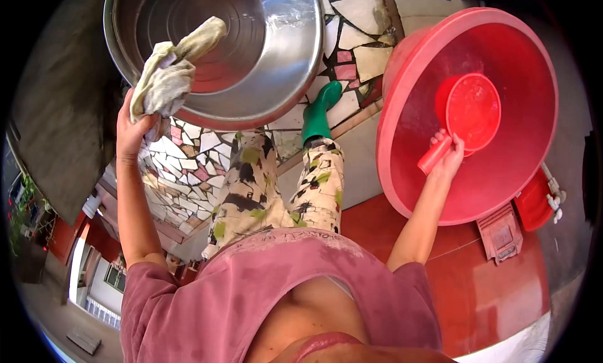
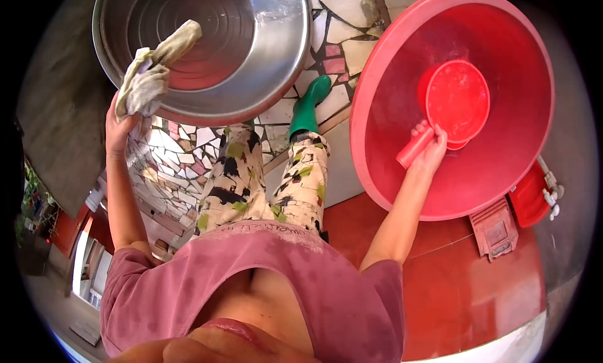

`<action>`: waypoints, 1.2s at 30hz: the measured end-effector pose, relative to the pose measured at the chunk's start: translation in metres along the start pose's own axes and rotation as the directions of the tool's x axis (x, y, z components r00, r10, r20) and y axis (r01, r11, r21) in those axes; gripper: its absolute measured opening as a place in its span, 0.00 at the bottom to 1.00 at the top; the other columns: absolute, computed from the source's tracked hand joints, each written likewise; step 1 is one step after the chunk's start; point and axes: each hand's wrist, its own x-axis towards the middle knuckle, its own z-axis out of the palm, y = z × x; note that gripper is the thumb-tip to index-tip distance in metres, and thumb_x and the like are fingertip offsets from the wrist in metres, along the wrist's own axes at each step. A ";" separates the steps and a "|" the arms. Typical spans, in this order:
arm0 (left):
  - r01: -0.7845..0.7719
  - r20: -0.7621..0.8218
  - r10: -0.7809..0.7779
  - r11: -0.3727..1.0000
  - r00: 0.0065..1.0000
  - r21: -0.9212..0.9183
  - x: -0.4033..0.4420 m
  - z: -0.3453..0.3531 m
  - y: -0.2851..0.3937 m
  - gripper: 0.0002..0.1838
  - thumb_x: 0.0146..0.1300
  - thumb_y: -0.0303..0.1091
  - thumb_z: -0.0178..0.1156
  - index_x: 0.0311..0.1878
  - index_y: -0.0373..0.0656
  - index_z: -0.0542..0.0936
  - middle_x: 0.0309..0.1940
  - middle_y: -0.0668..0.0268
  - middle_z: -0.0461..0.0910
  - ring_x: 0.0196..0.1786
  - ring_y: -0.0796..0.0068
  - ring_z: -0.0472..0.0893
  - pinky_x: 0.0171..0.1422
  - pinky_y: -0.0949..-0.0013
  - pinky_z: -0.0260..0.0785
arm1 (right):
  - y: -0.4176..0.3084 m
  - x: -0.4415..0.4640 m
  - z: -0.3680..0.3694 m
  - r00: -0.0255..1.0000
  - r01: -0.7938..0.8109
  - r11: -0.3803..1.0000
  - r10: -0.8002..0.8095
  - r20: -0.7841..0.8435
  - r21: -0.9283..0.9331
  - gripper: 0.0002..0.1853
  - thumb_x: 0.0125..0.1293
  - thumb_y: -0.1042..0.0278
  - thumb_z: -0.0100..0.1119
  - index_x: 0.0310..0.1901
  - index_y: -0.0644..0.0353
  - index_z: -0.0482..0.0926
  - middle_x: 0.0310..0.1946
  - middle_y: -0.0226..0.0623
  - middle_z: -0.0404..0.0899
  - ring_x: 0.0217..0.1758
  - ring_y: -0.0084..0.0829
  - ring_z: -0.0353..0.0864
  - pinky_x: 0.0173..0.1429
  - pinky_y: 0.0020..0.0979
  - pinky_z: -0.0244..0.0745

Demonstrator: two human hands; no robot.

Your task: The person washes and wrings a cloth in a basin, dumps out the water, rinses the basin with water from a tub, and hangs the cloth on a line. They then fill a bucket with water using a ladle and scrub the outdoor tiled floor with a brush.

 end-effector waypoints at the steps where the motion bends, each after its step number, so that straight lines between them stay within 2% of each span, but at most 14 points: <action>1: -0.041 0.031 0.038 0.994 0.999 0.103 0.008 0.000 0.000 0.32 0.37 0.36 0.60 0.51 0.32 0.72 0.42 0.65 0.73 0.46 0.75 0.70 0.54 0.75 0.60 | -0.011 -0.020 0.007 0.999 0.036 0.999 -0.035 0.007 -0.019 0.11 0.59 0.68 0.48 0.39 0.67 0.68 0.31 0.41 0.70 0.30 0.31 0.70 0.34 0.30 0.69; 8: -0.234 0.164 0.183 0.892 0.969 0.387 -0.001 0.031 0.024 0.26 0.34 0.38 0.60 0.41 0.36 0.75 0.32 0.61 0.70 0.39 0.66 0.68 0.48 0.70 0.63 | -0.049 -0.117 0.109 0.952 0.297 0.829 -0.292 0.086 -0.474 0.10 0.61 0.73 0.57 0.42 0.68 0.73 0.31 0.39 0.77 0.28 0.26 0.76 0.33 0.25 0.73; 14: -0.211 0.042 0.210 0.914 0.977 0.345 -0.022 0.069 0.052 0.25 0.36 0.40 0.61 0.40 0.37 0.76 0.31 0.57 0.70 0.40 0.62 0.71 0.48 0.66 0.65 | 0.011 -0.117 0.204 0.878 0.391 0.760 -0.138 0.459 -0.519 0.12 0.60 0.71 0.59 0.43 0.65 0.73 0.30 0.34 0.77 0.25 0.21 0.75 0.29 0.22 0.73; 18: -0.089 -0.122 0.154 0.902 0.981 0.422 -0.015 0.093 0.077 0.28 0.37 0.45 0.61 0.41 0.35 0.76 0.34 0.45 0.72 0.41 0.52 0.72 0.49 0.61 0.66 | 0.057 -0.103 0.239 0.804 0.457 0.748 -0.117 0.583 -0.480 0.23 0.58 0.73 0.60 0.54 0.68 0.63 0.33 0.34 0.77 0.27 0.20 0.75 0.31 0.21 0.73; 19: -0.063 -0.109 0.117 0.911 0.987 0.409 -0.013 0.095 0.081 0.29 0.37 0.46 0.61 0.42 0.35 0.76 0.34 0.44 0.72 0.41 0.51 0.73 0.49 0.60 0.67 | 0.066 -0.093 0.232 0.780 0.516 0.681 -0.122 0.614 -0.520 0.46 0.56 0.71 0.60 0.66 0.75 0.37 0.39 0.41 0.78 0.31 0.27 0.78 0.37 0.28 0.75; 20: -0.099 -0.093 0.150 0.907 0.984 0.409 -0.011 0.098 0.082 0.29 0.37 0.46 0.61 0.42 0.35 0.76 0.34 0.44 0.72 0.41 0.51 0.73 0.49 0.60 0.67 | 0.080 -0.078 0.218 0.732 0.657 0.491 -0.235 0.639 -0.572 0.50 0.54 0.69 0.60 0.66 0.75 0.33 0.42 0.48 0.78 0.34 0.37 0.80 0.40 0.34 0.75; 23: -0.110 -0.061 0.146 0.909 0.987 0.401 -0.015 0.097 0.093 0.30 0.38 0.45 0.60 0.44 0.34 0.75 0.37 0.42 0.72 0.43 0.48 0.73 0.51 0.59 0.66 | 0.084 -0.088 0.189 0.648 0.761 0.303 -0.387 0.656 -0.573 0.50 0.53 0.67 0.61 0.67 0.72 0.35 0.44 0.52 0.77 0.39 0.48 0.79 0.42 0.40 0.74; 25: -0.113 -0.047 0.133 0.947 0.990 0.300 -0.013 0.099 0.094 0.26 0.41 0.41 0.60 0.42 0.31 0.75 0.35 0.47 0.76 0.39 0.61 0.76 0.47 0.65 0.68 | 0.066 -0.110 0.176 0.768 0.581 0.033 -0.354 0.534 -0.813 0.49 0.51 0.69 0.61 0.69 0.65 0.38 0.43 0.51 0.77 0.40 0.50 0.78 0.40 0.40 0.74; 26: -0.097 -0.026 0.105 0.974 0.994 0.205 -0.016 0.098 0.096 0.24 0.42 0.39 0.59 0.41 0.31 0.75 0.34 0.50 0.77 0.37 0.67 0.77 0.45 0.68 0.68 | 0.061 -0.108 0.162 0.769 0.572 0.043 -0.376 0.517 -0.819 0.49 0.51 0.69 0.61 0.69 0.65 0.38 0.43 0.51 0.77 0.40 0.50 0.78 0.40 0.40 0.74; 28: -0.138 -0.077 0.150 0.980 0.986 0.142 -0.024 0.101 0.091 0.21 0.45 0.36 0.60 0.40 0.31 0.75 0.33 0.60 0.78 0.34 0.76 0.74 0.42 0.73 0.68 | 0.053 -0.101 0.132 0.498 0.588 -0.309 -0.590 0.635 -0.748 0.48 0.48 0.71 0.60 0.70 0.59 0.43 0.44 0.50 0.77 0.36 0.49 0.78 0.37 0.41 0.74; 30: -0.125 -0.092 0.127 0.992 0.988 0.028 -0.034 0.104 0.088 0.20 0.47 0.35 0.60 0.41 0.31 0.74 0.34 0.62 0.78 0.35 0.77 0.74 0.42 0.73 0.67 | 0.042 -0.100 0.114 0.462 0.556 -0.312 -0.654 0.599 -0.770 0.46 0.46 0.73 0.60 0.69 0.58 0.49 0.44 0.47 0.77 0.34 0.46 0.78 0.36 0.40 0.73; 32: -0.115 -0.089 0.115 0.993 0.989 0.008 -0.043 0.112 0.088 0.19 0.48 0.33 0.61 0.43 0.31 0.74 0.35 0.63 0.77 0.36 0.78 0.73 0.43 0.74 0.67 | 0.033 -0.100 0.104 0.127 0.591 -0.440 -0.777 0.617 -0.676 0.44 0.46 0.73 0.61 0.67 0.59 0.54 0.45 0.45 0.76 0.34 0.44 0.77 0.36 0.40 0.73; 34: -0.152 -0.057 0.148 0.985 0.987 -0.079 -0.048 0.126 0.088 0.19 0.49 0.32 0.62 0.43 0.32 0.75 0.36 0.64 0.77 0.36 0.78 0.73 0.43 0.75 0.66 | 0.025 -0.110 0.099 0.144 0.590 -0.388 -0.812 0.565 -0.708 0.42 0.46 0.73 0.62 0.66 0.60 0.56 0.48 0.45 0.75 0.37 0.44 0.77 0.38 0.39 0.73; 36: -0.162 -0.067 0.160 0.987 0.985 -0.020 -0.054 0.138 0.090 0.20 0.49 0.31 0.62 0.45 0.32 0.74 0.36 0.65 0.77 0.37 0.79 0.73 0.44 0.75 0.66 | 0.024 -0.112 0.085 0.019 0.661 -0.368 -0.863 0.505 -0.654 0.43 0.45 0.73 0.62 0.66 0.60 0.56 0.49 0.45 0.75 0.36 0.45 0.77 0.38 0.39 0.73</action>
